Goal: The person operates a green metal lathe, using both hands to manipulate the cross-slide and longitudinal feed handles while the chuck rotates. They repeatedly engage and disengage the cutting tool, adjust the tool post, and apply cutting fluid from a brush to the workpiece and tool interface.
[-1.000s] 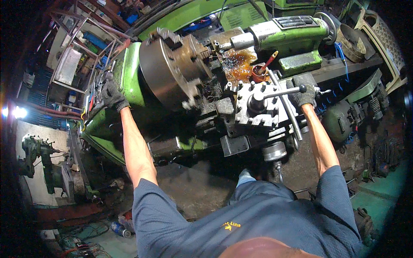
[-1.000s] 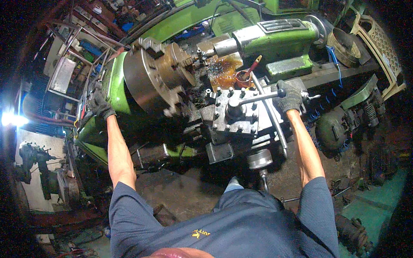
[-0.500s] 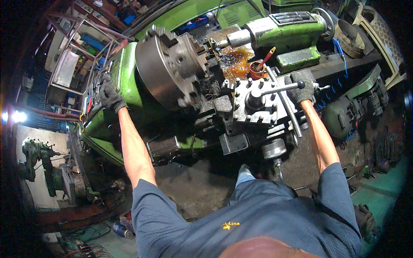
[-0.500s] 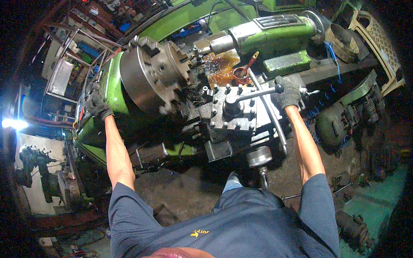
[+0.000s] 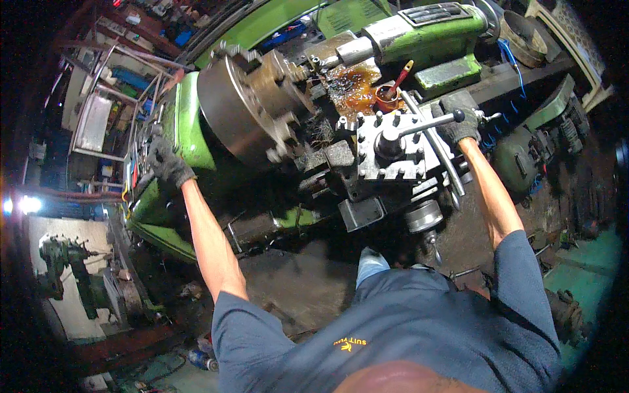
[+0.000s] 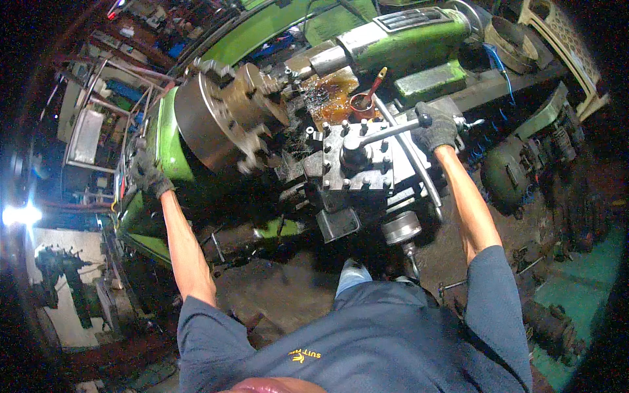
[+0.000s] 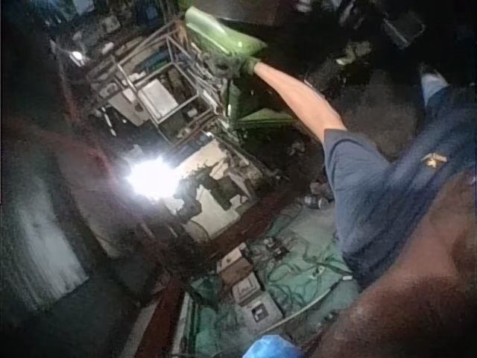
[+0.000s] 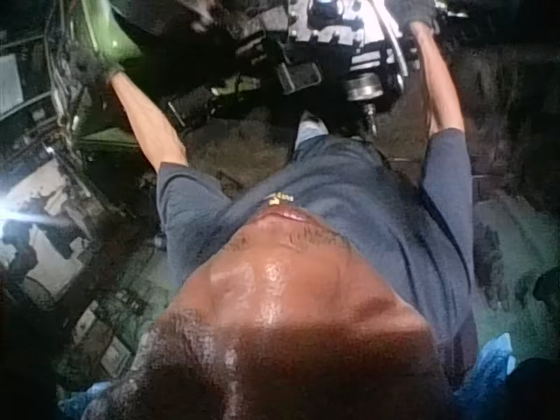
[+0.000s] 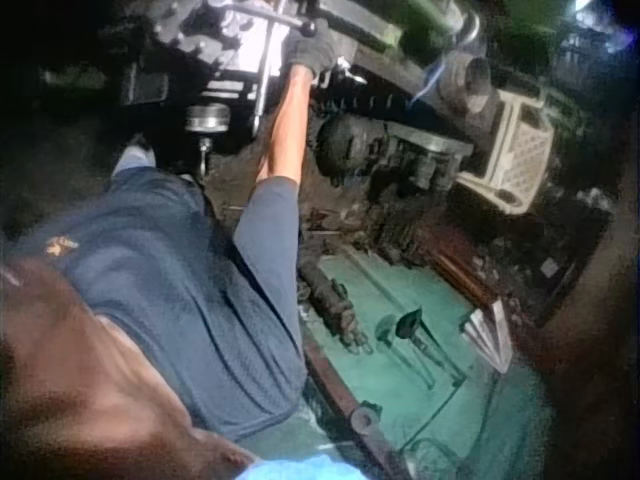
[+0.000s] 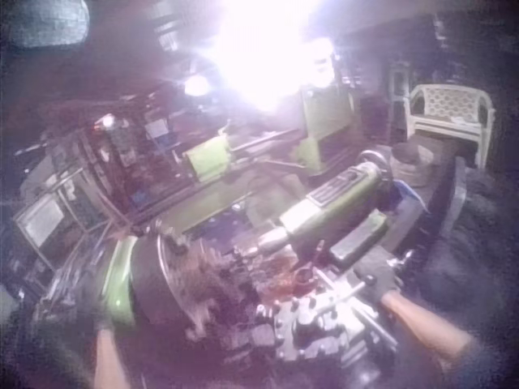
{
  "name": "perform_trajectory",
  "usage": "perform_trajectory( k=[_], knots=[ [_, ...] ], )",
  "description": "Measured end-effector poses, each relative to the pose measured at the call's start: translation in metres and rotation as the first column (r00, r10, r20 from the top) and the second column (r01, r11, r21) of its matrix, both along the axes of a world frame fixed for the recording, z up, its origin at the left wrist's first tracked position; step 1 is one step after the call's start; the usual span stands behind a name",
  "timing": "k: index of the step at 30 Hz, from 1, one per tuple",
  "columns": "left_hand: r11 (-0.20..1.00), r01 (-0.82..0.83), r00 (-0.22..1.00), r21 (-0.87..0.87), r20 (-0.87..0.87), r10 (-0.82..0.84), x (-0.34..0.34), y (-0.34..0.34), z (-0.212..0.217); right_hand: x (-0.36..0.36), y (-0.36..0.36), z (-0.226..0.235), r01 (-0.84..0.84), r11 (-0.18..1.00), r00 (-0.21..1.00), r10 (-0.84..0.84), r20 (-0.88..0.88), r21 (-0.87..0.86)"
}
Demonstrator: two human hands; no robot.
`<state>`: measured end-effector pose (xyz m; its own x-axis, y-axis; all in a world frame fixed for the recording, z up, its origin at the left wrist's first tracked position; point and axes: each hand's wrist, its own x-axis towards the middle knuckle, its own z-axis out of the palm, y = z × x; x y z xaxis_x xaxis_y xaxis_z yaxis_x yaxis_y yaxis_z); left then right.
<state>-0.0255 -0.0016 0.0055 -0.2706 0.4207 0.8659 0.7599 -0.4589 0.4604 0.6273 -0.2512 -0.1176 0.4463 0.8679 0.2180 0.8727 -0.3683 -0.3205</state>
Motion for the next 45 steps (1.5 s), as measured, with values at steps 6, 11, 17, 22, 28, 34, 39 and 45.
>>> perform_trajectory(
  k=[6,11,17,22,28,34,39,45],
  knots=[
    [0.96,0.058,0.993,-0.274,0.119,-0.026,0.096,-0.133,0.015,0.012,0.001,-0.015,-0.004,1.0,0.993,0.001,0.116,0.026],
    [0.754,0.107,0.993,-0.648,0.109,-0.048,0.077,-0.254,-0.154,0.012,0.008,-0.022,0.007,0.999,0.983,-0.015,0.181,0.046],
    [0.539,-0.1,0.876,-0.837,-0.331,-0.352,0.079,-0.301,-0.269,0.008,0.007,-0.014,0.056,0.998,0.977,-0.054,0.208,-0.003],
    [0.217,-0.116,0.932,-0.969,-0.182,-0.313,0.067,-0.288,-0.327,0.004,0.01,-0.009,0.056,0.998,0.977,-0.056,0.206,0.007],
    [0.077,-0.041,0.955,-0.996,-0.062,-0.291,0.069,-0.272,-0.342,0.003,0.011,-0.013,0.066,0.995,0.962,-0.084,0.261,0.074],
    [-0.063,-0.076,0.946,-0.995,-0.052,-0.319,0.071,-0.265,-0.337,0.001,0.012,-0.014,0.082,0.996,0.977,-0.086,0.193,0.03],
    [0.17,-0.189,0.749,-0.967,-0.254,-0.612,0.051,-0.265,-0.368,0.001,0.013,-0.011,0.095,0.995,0.974,-0.1,0.204,0.031],
    [-0.019,-0.172,0.886,-0.985,-0.146,-0.44,0.074,-0.261,-0.344,0.0,0.011,-0.013,0.115,0.993,0.979,-0.115,0.167,0.013]
  ],
)
